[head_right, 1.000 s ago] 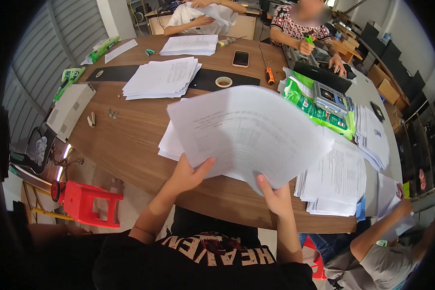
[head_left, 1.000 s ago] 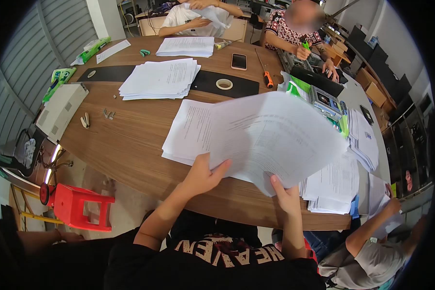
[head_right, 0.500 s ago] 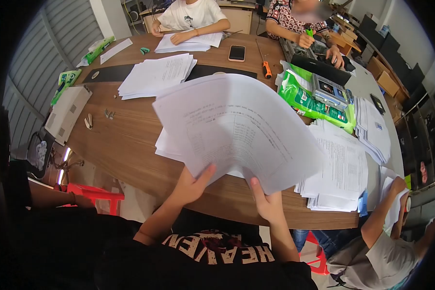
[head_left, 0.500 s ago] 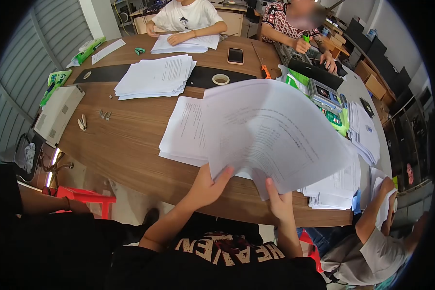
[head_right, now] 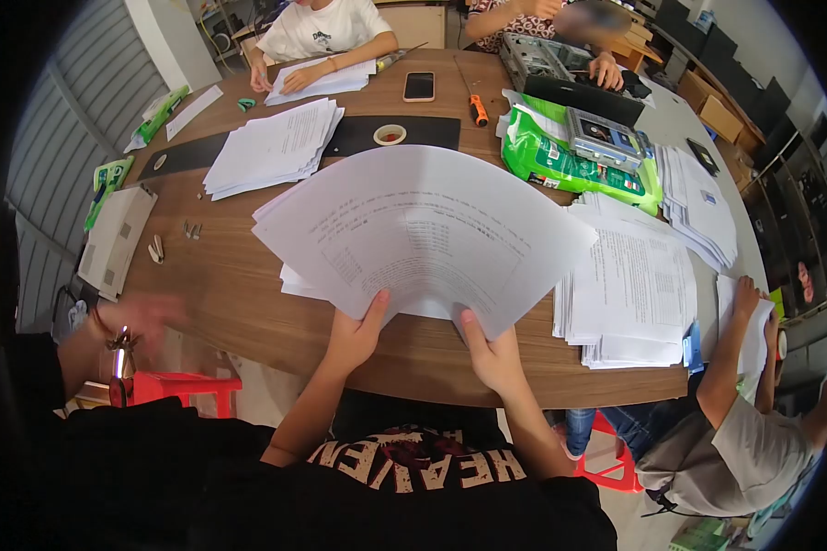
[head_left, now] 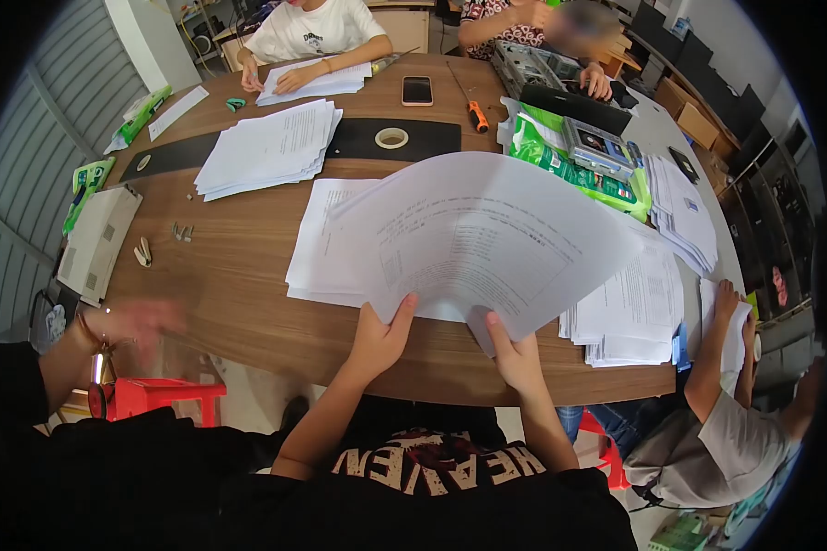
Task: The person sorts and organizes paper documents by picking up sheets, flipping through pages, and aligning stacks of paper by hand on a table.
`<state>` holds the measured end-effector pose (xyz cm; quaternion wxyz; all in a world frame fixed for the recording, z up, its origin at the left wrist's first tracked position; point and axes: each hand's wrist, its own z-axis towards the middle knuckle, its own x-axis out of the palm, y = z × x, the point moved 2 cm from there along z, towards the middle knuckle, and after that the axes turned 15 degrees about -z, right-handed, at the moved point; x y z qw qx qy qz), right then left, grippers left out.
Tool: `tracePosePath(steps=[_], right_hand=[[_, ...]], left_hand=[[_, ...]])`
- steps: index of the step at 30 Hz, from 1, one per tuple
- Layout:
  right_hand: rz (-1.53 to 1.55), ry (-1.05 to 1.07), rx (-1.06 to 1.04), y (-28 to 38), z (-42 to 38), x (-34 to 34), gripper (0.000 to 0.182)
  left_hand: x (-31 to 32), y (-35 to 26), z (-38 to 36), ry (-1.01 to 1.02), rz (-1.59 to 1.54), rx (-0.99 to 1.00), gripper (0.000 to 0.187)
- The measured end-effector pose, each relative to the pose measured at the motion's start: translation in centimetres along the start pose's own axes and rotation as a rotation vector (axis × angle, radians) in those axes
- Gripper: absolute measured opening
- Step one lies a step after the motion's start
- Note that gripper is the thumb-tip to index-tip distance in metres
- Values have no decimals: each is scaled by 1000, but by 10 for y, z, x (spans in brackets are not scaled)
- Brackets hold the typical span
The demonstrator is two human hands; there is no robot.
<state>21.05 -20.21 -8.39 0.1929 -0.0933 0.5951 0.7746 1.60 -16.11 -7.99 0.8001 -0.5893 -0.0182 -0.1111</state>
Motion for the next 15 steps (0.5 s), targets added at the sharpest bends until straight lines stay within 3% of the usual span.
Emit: tracePosePath(steps=[8, 10, 12, 15], right_hand=[[-61, -5, -75, 20, 2, -2, 24], [-59, 8, 11, 17, 0, -6, 24], [-48, 15, -41, 17, -2, -10, 26], [67, -15, -75, 18, -5, -21, 35]], left_hand=[[4, 1, -3, -66, 29, 113, 22], [4, 1, -4, -72, 85, 97, 21], [9, -8, -1, -95, 190, 287, 19], [-8, -23, 6, -23, 289, 126, 18]])
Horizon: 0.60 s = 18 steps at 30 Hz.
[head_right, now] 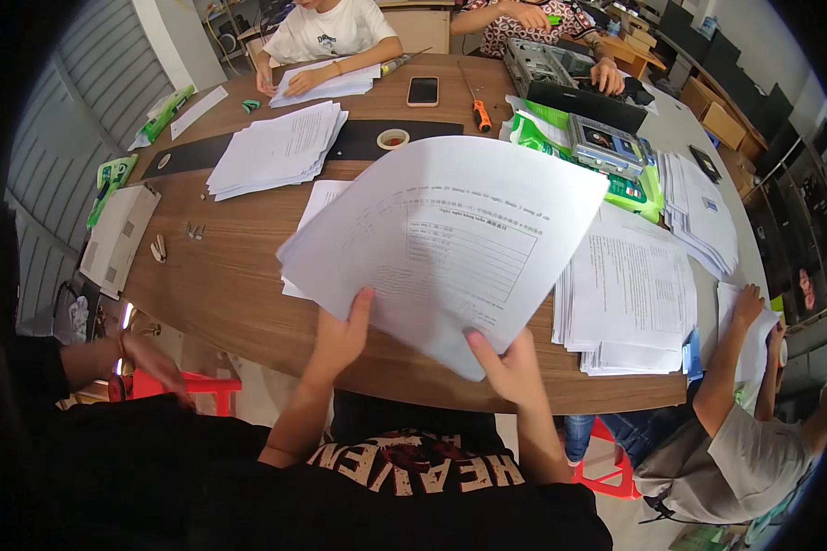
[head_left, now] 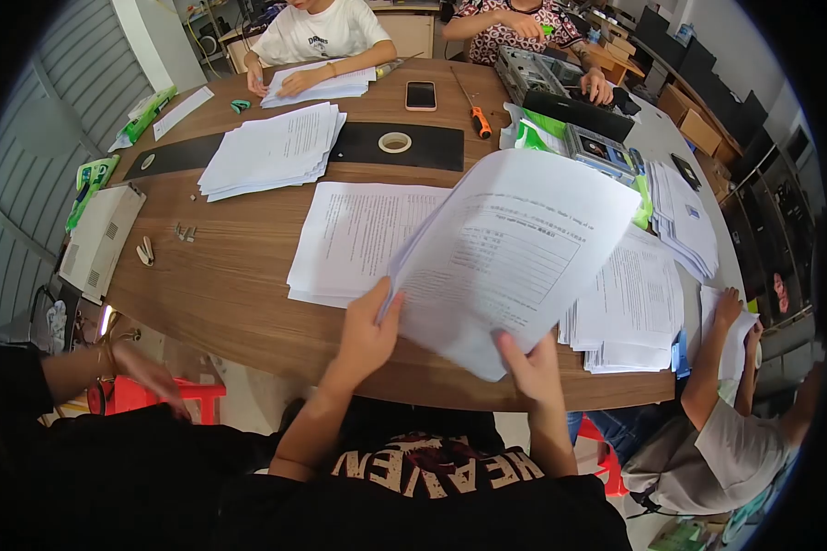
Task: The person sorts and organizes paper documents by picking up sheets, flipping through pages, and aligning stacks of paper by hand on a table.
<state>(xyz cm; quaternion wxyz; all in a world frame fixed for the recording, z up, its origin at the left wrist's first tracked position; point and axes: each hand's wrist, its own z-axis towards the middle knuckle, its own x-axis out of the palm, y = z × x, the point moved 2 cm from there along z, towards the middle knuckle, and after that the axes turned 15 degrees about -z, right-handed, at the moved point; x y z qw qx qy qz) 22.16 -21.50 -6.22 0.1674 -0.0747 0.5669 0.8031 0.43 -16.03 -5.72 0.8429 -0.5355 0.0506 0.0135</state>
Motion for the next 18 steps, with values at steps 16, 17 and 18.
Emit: tracePosePath(steps=[16, 17, 18], right_hand=[[-56, 223, 214, 4, -35, -98, 37], [-111, 189, 225, 9, -38, -94, 26], [-113, 167, 237, 8, -40, -96, 26]], left_hand=[[-5, -23, 63, 1162, 315, -203, 21], [1, -21, 64, 1221, 298, -221, 20], [9, -19, 66, 1245, 294, -214, 20]])
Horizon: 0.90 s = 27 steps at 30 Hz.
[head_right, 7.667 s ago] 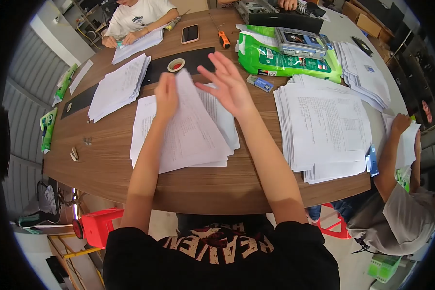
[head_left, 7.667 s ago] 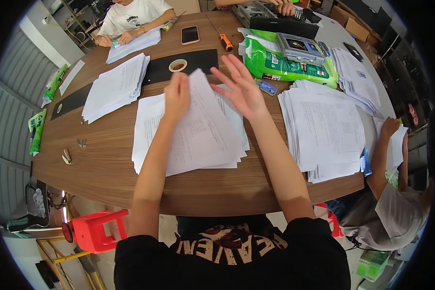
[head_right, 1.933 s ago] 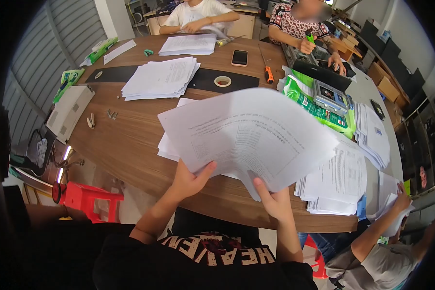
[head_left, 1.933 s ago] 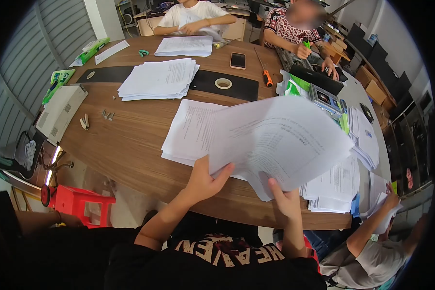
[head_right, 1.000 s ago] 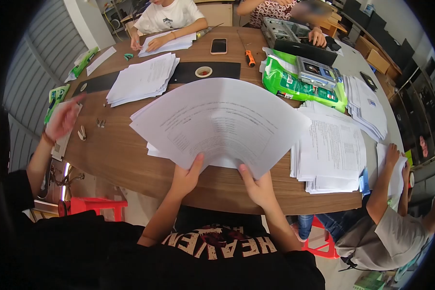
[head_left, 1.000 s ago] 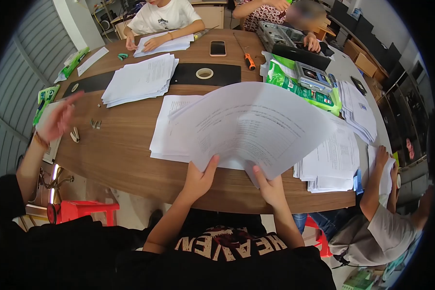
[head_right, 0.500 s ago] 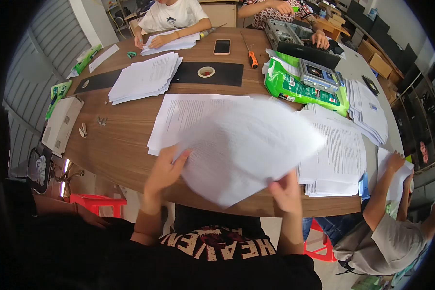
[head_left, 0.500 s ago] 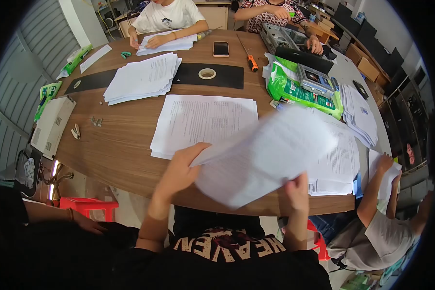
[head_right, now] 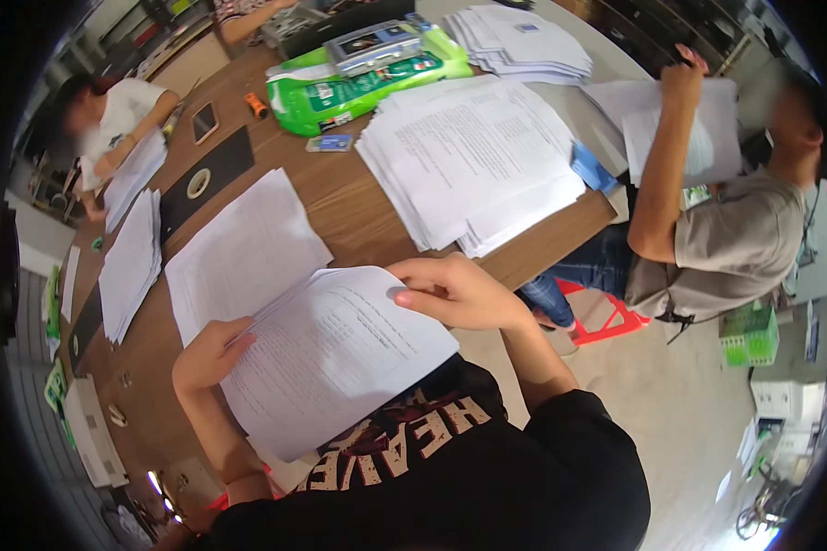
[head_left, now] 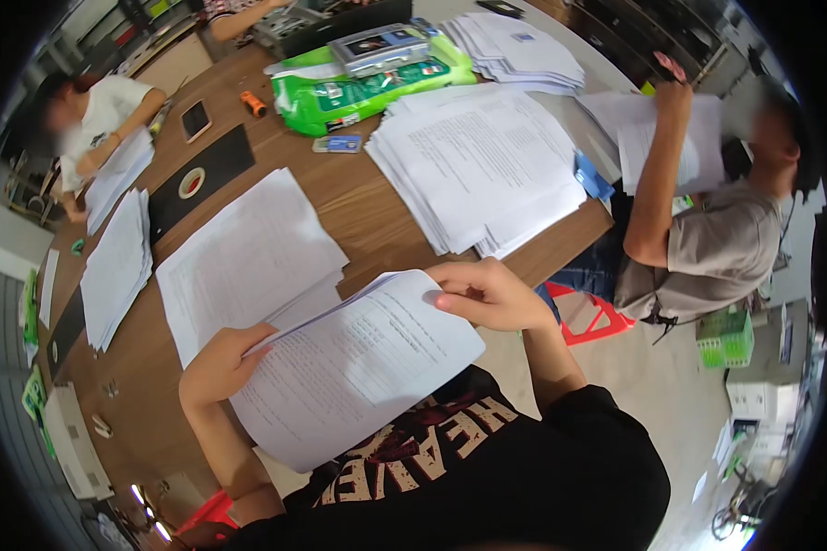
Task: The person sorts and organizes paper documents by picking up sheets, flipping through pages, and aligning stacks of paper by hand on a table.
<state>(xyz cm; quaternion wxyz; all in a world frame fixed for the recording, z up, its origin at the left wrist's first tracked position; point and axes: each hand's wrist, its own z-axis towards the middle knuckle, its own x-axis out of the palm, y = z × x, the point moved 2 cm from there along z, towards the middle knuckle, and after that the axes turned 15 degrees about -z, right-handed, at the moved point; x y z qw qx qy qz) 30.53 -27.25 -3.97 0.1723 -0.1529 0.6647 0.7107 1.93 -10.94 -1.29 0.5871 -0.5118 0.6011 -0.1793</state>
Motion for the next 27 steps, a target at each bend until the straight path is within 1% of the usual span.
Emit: tracePosePath(steps=[2, 3, 4, 5, 6, 7, 8, 9, 10, 12, 13, 14, 16, 17, 18, 20, 22, 24, 27], right_hand=[[-117, -47, -61, -5, -1, -4, 16], [-177, -67, -95, -7, -2, -8, 15], [-174, -76, -90, -10, -3, -13, 15], [-141, -82, -30, -15, -6, -19, 16], [-107, -88, 31, -20, -9, -25, 17], [2, -158, 107, -30, -13, -30, 18], [103, -171, 229, -38, -21, -41, 17], [177, -286, 273, -41, -27, -50, 17], [248, -400, 315, -43, -33, -59, 17], [414, -609, 337, -62, -43, -74, 19], [434, -638, 350, -71, -50, -82, 20], [435, -639, 352, -78, -51, -85, 20], [629, -855, 275, -92, -52, -88, 21], [686, -889, 239, -100, -49, -89, 22], [687, -887, 238, -99, -45, -89, 22], [748, -1007, 203, -95, -37, -87, 23], [725, -963, 200, -103, -35, -89, 25], [633, -975, 174, -103, -30, -88, 24], [592, -1000, 180, -94, -21, -87, 27]], left_hand=[[2, -2, 13, 74, 19, -34, 21], [2, -8, 18, 85, 23, -29, 21], [-1, -16, 21, 47, 54, -57, 26], [-3, -21, 24, 8, 86, -86, 31], [-4, -18, 26, 18, 92, -85, 31], [-10, -11, 29, -80, -101, 69, 38], [-15, -2, 31, -176, -296, 222, 46], [-19, 13, 33, -256, -416, 345, 54], [-21, 22, 34, -246, -414, 348, 54], [-30, 37, 35, -582, -896, 417, 54], [-31, 38, 36, -681, -869, 430, 41], [-31, 42, 39, -679, -869, 429, 41], [-33, 52, 44, -843, -980, 368, 24], [-31, 55, 46, -845, -980, 367, 24], [-26, 52, 51, -823, -1002, 344, 18], [-17, 47, 58, -805, -1024, 322, 15], [-6, 41, 63, -744, -1023, 247, 14], [2, 33, 67, -748, -980, 228, 15], [10, 34, 72, -675, -924, 188, 15]])
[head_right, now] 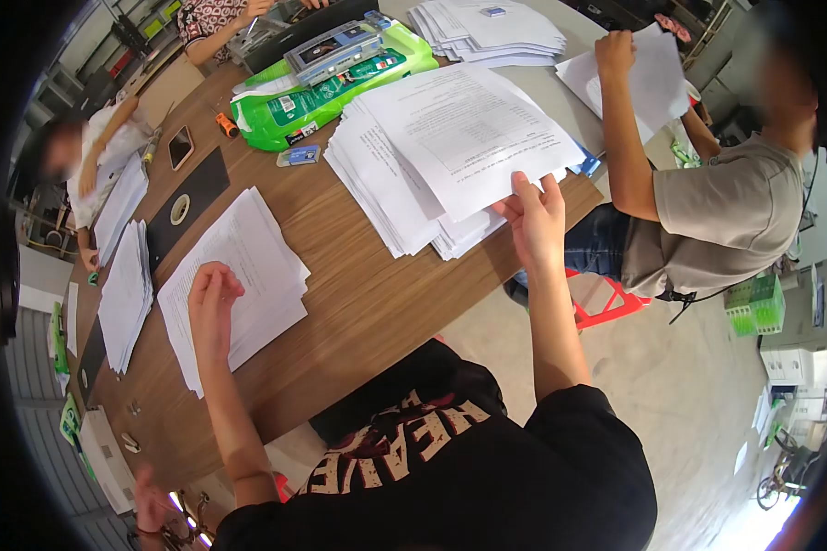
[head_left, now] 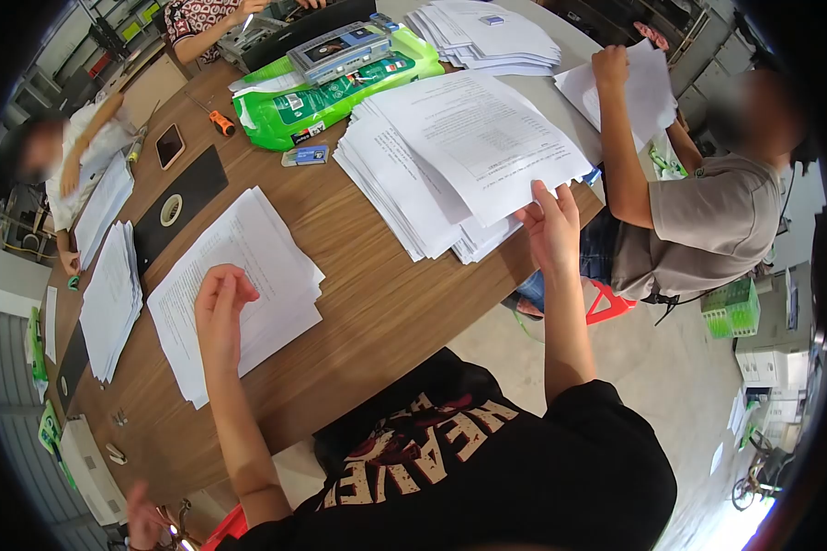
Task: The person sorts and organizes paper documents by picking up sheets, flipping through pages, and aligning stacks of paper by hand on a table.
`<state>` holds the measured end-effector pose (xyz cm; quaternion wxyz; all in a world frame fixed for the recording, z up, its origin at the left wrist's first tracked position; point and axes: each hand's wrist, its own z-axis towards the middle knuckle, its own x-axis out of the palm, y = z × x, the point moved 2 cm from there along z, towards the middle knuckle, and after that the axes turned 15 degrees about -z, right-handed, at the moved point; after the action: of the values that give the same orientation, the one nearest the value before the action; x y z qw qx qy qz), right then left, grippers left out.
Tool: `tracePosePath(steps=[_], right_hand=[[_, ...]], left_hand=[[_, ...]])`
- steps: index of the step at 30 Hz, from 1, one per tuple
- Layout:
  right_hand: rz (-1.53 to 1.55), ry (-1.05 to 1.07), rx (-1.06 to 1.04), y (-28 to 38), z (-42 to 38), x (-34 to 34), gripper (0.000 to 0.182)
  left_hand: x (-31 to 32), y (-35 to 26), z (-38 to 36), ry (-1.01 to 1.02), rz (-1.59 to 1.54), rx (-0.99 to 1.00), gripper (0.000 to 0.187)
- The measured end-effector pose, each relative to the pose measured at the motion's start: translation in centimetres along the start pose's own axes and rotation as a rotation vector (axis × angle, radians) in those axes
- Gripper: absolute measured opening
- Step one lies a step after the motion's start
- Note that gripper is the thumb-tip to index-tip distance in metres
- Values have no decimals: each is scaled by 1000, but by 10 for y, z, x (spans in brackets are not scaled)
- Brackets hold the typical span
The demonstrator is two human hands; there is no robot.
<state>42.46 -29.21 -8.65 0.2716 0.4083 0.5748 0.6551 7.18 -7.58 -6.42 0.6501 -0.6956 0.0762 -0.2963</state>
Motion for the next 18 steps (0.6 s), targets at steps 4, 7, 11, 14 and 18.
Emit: tracePosePath(steps=[4, 7, 11, 14, 18], right_hand=[[-113, 0, 3, 5, 2, 2, 29], [-164, -24, 26, 2, 6, -5, 29], [-164, -27, 65, -1, 4, -11, 29], [-175, -31, 78, -6, 3, -16, 27], [-184, -25, 84, -8, 1, -19, 28]], left_hand=[[4, 7, 0, 53, 9, -3, 15], [13, 8, -1, 55, 51, -15, 15], [32, 7, -2, 139, 154, -8, 16], [38, 12, -1, 190, 195, -18, 16], [39, 20, -2, 184, 200, -39, 15]])
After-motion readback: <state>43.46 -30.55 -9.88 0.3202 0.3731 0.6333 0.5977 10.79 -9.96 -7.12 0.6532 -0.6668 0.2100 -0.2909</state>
